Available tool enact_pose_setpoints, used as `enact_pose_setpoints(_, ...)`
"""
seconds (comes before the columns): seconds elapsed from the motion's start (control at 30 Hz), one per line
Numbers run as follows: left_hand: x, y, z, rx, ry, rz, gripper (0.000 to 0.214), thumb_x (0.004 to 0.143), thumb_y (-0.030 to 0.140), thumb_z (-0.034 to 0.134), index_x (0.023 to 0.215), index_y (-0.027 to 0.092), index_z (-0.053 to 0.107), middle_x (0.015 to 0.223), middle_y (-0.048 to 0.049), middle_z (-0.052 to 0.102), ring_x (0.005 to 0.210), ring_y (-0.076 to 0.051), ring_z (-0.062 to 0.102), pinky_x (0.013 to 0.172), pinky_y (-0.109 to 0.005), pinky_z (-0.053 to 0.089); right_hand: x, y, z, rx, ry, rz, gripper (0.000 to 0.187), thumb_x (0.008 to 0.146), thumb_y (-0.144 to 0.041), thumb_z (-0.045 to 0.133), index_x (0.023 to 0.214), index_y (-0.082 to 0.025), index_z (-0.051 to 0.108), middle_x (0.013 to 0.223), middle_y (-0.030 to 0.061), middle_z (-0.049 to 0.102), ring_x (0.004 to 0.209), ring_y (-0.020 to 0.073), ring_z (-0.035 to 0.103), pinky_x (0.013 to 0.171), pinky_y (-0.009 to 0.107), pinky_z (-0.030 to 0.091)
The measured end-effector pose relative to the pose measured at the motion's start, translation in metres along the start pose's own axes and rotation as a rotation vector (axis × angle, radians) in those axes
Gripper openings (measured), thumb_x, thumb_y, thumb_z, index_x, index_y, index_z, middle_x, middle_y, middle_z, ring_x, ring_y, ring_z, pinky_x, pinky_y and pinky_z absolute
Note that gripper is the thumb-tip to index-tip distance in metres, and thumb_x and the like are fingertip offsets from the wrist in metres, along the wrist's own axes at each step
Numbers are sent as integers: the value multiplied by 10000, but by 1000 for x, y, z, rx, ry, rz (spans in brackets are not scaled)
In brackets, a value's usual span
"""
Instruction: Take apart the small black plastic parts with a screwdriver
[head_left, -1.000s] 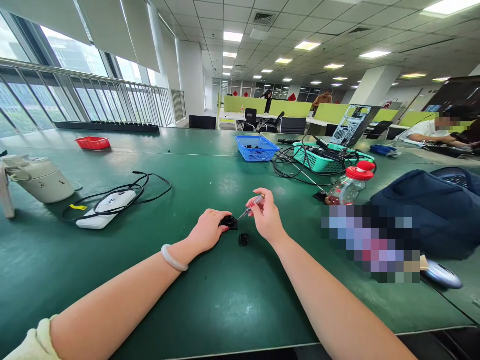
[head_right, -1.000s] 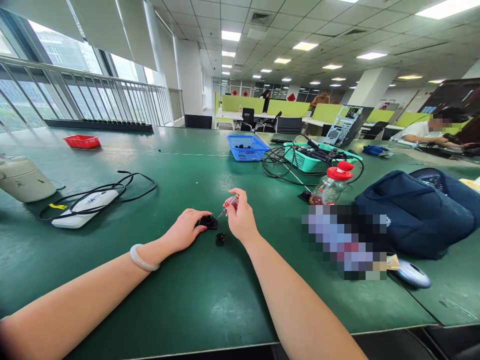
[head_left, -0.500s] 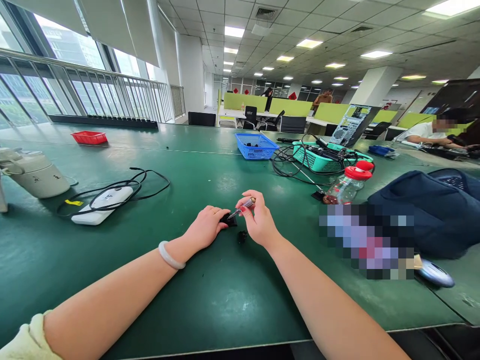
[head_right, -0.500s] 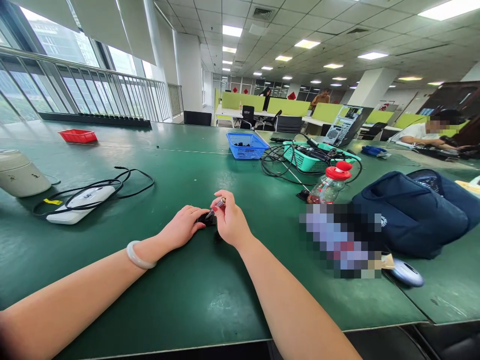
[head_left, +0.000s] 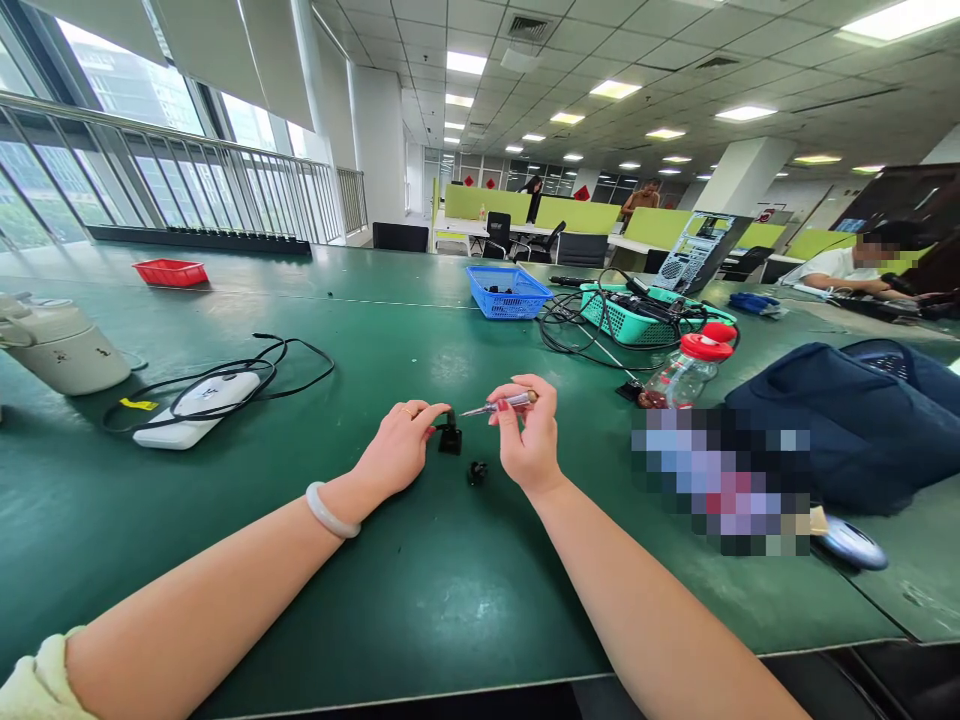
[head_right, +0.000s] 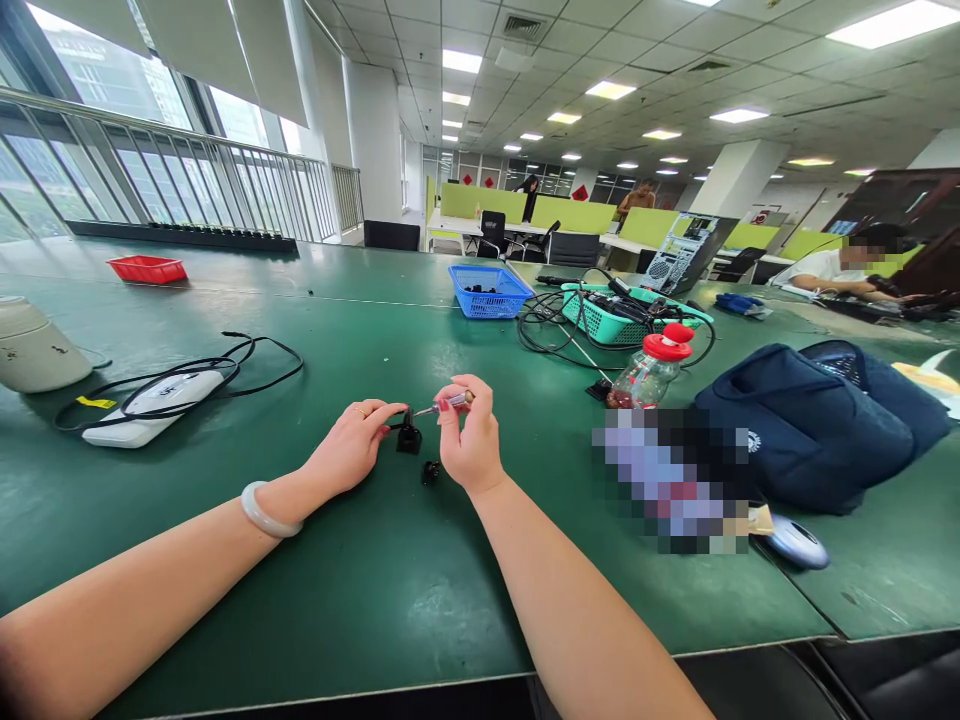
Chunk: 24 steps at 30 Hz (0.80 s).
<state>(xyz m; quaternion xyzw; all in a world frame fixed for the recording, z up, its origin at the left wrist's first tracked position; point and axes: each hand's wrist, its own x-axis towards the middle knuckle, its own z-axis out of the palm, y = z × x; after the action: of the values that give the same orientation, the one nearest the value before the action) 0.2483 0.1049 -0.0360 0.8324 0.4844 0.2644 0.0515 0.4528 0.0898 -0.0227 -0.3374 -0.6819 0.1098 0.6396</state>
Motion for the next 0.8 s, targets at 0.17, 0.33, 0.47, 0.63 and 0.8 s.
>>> enact_pose_setpoints(0.17, -7, -6, -8, 203, -124, -162, 495, 969, 174, 380, 1371, 305, 636, 1224, -136, 634, 1087, -308, 597, 1000, -538, 469, 2, 2, -3, -29, 54, 13, 223, 999, -267, 462, 1215, -275, 404, 882, 12, 671, 652, 154, 628, 636, 334, 539)
enact_pose_setpoints(0.33, -6, -8, -8, 178, -179, -159, 398, 983, 314, 423, 1259, 223, 694, 1402, -154, 583, 1361, -351, 475, 1148, -558, 370, 3, 8, -4, -43, 39, 89, 229, 986, -257, 463, 1211, -267, 421, 860, 7, 675, 649, 155, 636, 625, 329, 534)
enact_pose_setpoints(0.47, -2, -2, -5, -86, -237, -61, 530, 967, 506, 488, 1378, 182, 572, 1569, -148, 459, 1476, -294, 385, 1231, -489, 323, 4, 9, -6, -25, 83, 117, 234, 980, -287, 482, 1207, -263, 427, 855, 8, 672, 643, 154, 634, 615, 320, 528)
enact_pose_setpoints(0.63, -5, 20, -6, -136, -307, 71, 743, 824, 574, 709, 1460, 264, 482, 1533, -127, 501, 1458, -337, 390, 1229, -581, 274, 7, 12, -7, 55, 231, 178, 227, 976, -329, 510, 1177, -265, 425, 815, -18, 648, 531, 117, 557, 533, 277, 479)
enact_pose_setpoints(0.8, -16, 47, -4, -139, -349, 40, 606, 837, 532, 716, 1384, 311, 578, 1353, -99, 598, 1307, -335, 482, 1136, -560, 388, 11, 23, -8, 114, 320, 280, 234, 957, -358, 532, 1139, -266, 415, 766, -50, 626, 467, 92, 509, 490, 249, 453)
